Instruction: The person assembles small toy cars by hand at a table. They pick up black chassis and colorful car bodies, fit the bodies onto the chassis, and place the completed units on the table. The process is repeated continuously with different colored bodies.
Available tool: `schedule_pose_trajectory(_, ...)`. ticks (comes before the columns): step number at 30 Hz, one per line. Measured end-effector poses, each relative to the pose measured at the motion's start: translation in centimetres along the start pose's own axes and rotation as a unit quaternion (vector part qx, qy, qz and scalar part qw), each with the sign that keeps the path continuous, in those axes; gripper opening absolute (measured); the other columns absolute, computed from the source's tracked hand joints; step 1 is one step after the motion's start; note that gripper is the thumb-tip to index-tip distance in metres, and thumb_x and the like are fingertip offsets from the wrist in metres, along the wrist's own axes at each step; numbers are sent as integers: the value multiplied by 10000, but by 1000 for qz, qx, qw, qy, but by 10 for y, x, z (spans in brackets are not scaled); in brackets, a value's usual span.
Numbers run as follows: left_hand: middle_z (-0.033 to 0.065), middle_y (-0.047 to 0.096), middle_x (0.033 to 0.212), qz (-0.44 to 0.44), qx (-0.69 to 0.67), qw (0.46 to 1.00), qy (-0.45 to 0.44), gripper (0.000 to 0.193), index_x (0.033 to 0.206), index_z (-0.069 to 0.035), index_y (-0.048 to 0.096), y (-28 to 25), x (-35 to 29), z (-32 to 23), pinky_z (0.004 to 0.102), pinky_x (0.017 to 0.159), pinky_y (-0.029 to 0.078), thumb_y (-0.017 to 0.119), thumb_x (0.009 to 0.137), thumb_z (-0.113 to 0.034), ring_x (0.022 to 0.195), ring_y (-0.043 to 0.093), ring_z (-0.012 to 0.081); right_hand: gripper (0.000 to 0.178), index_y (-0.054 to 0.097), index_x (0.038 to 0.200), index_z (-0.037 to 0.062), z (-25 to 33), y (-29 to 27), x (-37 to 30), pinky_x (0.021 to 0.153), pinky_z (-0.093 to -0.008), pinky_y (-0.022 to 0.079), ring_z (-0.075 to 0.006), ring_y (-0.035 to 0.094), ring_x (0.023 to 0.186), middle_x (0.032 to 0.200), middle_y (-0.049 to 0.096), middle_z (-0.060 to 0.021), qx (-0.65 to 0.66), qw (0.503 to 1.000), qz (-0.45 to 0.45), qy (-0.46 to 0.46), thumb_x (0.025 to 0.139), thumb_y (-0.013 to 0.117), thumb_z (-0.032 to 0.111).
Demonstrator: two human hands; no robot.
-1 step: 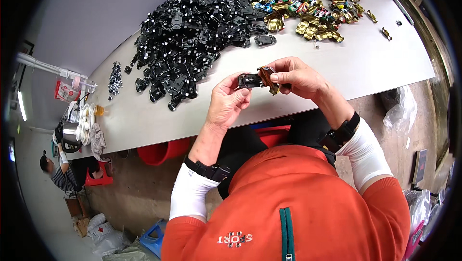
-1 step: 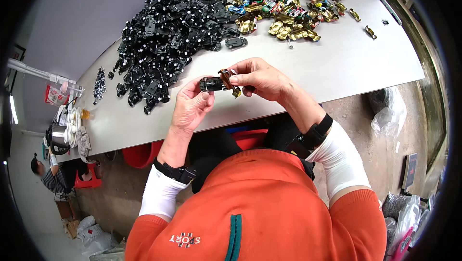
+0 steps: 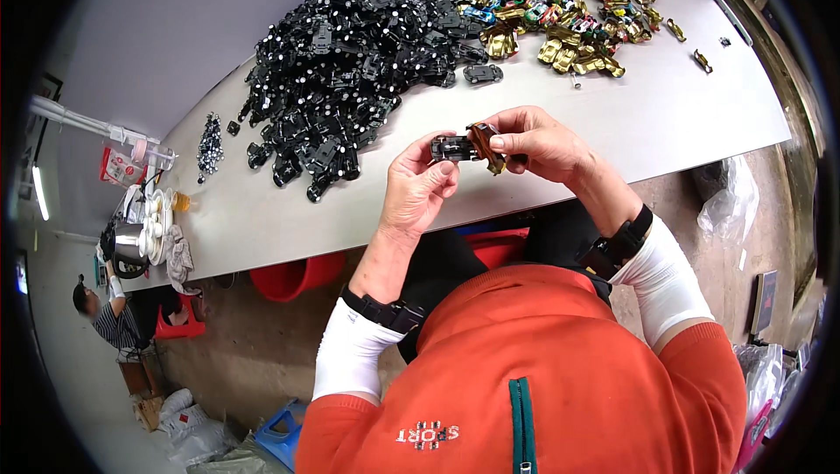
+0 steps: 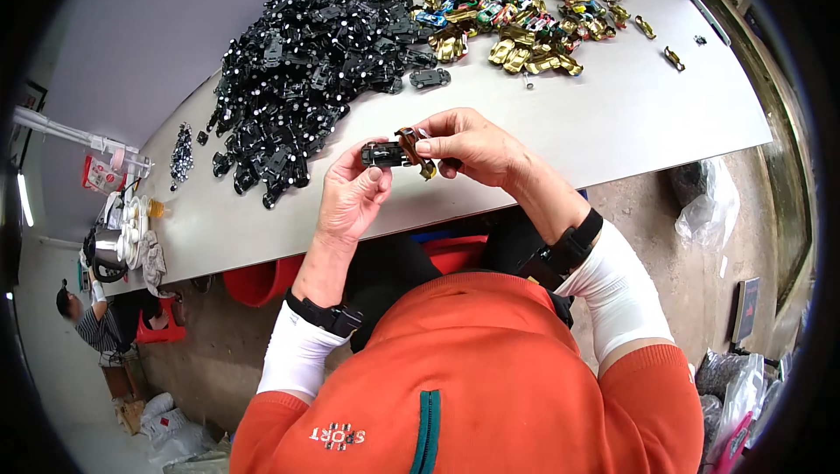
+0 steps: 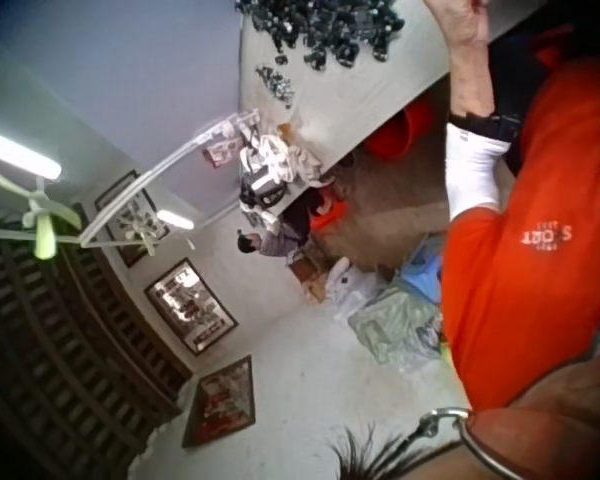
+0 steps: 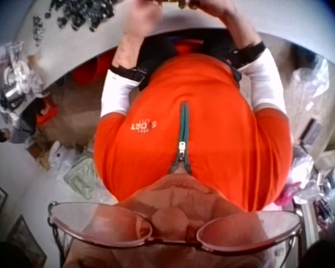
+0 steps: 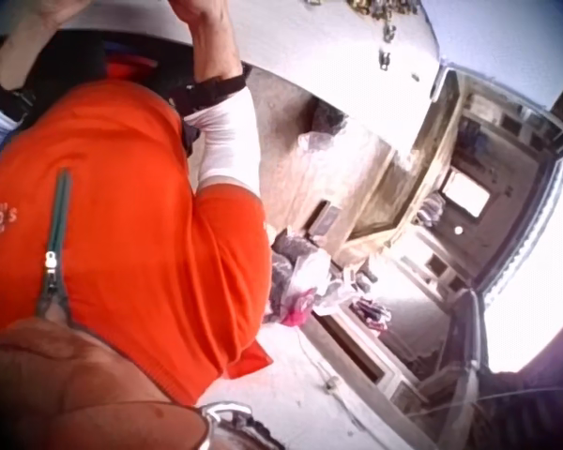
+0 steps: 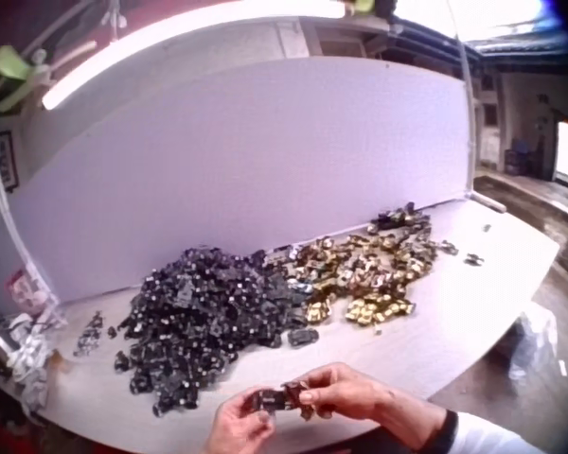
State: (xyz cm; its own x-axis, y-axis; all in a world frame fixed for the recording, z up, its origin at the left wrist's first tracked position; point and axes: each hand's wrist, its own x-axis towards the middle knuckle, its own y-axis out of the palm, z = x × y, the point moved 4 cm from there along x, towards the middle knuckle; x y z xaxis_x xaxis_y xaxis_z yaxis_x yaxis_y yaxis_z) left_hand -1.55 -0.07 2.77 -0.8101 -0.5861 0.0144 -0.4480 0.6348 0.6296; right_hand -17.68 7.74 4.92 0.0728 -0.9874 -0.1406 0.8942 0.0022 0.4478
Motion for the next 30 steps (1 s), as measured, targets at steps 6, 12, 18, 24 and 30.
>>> schedule_pose_trajectory(6,110,595,1040,-26,-124,988,85,309,1122,2,550,-9,0,10,235,583,487,638,834,-66,726,580,146,272,637,1012,9,-7,20,8,518,-185,418,-47,533,670,818,634,1,-49,998,-38,-30,809,690,183)
schedule_pose_trajectory(12,136,578,1094,-6,-116,991,63,418,1209,0,490,-20,-4,5,224,577,472,641,843,-132,737,569,131,319,636,943,16,14,31,1,651,-329,476,-226,586,735,800,597,-97,-463,823,-189,-267,642,741,22)
schedule_pose_trajectory(18,134,597,1085,8,-87,994,60,404,1207,-9,499,-21,-1,12,241,591,475,638,843,-114,867,588,149,283,627,877,15,8,26,1,685,-354,484,-299,582,775,793,577,-121,-524,779,-202,-279,624,751,35)
schedule_pose_trajectory(24,145,602,1071,-5,-66,996,65,374,1166,-2,528,-22,-1,12,251,662,516,653,827,-96,891,601,172,238,632,942,-11,12,19,-5,496,-257,465,-116,587,611,730,629,-52,-296,921,-213,-135,731,718,56)
schedule_pose_trajectory(30,148,612,1042,-1,-29,995,93,348,1146,13,536,-19,2,7,272,692,542,646,826,-71,864,617,183,244,627,984,-9,12,23,-9,434,-196,415,-39,528,573,706,622,-17,-271,928,-202,-158,767,700,76)
